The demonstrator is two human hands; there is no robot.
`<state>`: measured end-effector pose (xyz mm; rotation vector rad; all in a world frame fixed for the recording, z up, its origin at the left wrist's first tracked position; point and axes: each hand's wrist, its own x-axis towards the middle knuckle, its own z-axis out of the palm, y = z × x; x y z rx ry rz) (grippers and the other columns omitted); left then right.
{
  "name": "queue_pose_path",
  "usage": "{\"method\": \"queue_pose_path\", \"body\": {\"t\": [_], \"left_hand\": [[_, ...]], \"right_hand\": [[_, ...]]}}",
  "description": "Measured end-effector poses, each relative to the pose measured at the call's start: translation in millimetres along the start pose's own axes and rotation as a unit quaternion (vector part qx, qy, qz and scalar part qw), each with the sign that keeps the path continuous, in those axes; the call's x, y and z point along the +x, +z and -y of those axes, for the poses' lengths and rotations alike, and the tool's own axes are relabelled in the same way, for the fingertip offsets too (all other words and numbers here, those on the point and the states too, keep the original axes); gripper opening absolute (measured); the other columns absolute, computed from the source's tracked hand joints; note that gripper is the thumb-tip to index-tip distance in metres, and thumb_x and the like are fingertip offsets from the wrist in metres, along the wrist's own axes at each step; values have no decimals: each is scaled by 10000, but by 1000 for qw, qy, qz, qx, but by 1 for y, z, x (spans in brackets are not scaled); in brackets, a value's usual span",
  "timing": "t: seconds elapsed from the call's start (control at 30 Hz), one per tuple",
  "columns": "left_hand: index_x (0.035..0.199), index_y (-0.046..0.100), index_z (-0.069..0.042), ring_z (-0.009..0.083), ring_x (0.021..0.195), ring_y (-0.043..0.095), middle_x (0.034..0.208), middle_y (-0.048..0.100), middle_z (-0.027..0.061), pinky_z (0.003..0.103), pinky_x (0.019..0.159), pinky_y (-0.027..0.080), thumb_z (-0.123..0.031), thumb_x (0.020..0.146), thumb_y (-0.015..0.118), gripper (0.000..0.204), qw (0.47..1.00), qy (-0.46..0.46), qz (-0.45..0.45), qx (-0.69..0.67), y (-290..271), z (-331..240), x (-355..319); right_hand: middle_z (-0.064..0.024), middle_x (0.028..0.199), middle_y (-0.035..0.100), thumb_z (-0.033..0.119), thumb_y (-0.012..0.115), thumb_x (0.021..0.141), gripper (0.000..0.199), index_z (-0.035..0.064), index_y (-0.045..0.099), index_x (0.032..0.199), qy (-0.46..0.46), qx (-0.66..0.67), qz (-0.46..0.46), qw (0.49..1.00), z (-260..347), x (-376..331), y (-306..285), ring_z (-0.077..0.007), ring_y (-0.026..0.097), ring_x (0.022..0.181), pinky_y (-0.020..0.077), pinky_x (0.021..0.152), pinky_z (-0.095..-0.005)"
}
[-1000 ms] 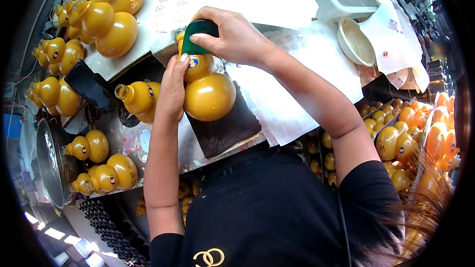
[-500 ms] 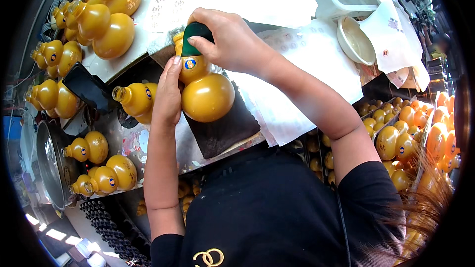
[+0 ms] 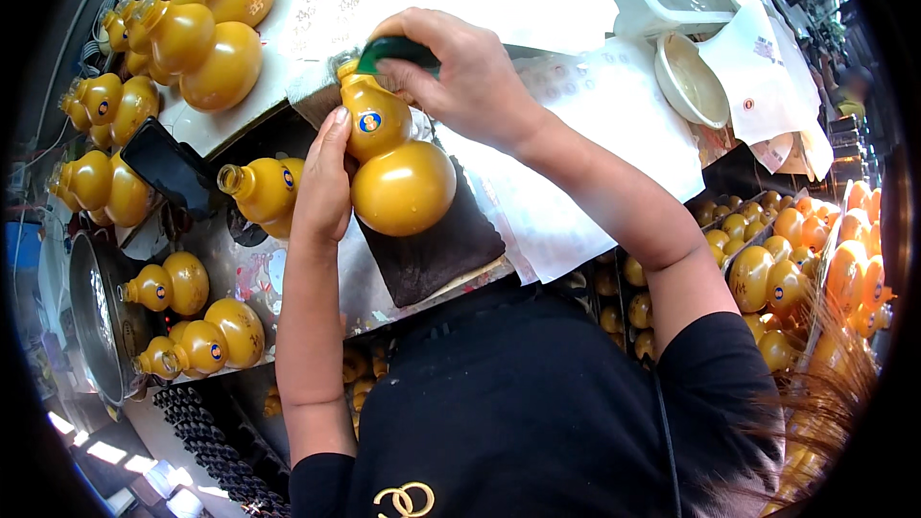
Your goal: The person repeatedly picks up yellow gourd-shaped objects from a table and wipes their surfaces with a green cloth. The person handles the gourds one at a time, rotating them to clean different sides, then places them back on the table.
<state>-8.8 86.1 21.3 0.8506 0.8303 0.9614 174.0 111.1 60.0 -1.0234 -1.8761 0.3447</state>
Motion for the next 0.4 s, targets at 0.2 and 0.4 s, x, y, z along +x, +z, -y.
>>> {"method": "queue_pose_path", "body": {"t": [0.2, 0.4], "left_hand": [[1261, 478, -8, 173, 1108, 552, 1200, 564, 105, 313, 989, 422, -289, 1029, 356, 385, 998, -7, -11, -54, -10, 7, 3], [1269, 469, 5, 180, 1118, 544, 1220, 553, 116, 324, 1000, 413, -306, 1026, 370, 408, 999, -3, -11, -43, -9, 5, 2]], "right_hand": [[8, 971, 686, 92, 715, 764, 176, 141, 679, 930, -225, -95, 112, 963, 10, -28, -15, -157, 623, 986, 418, 845, -292], [9, 1022, 690, 102, 702, 796, 180, 144, 689, 970, -220, -87, 163, 958, 15, -29, -22, -165, 623, 1006, 422, 879, -309]]}}
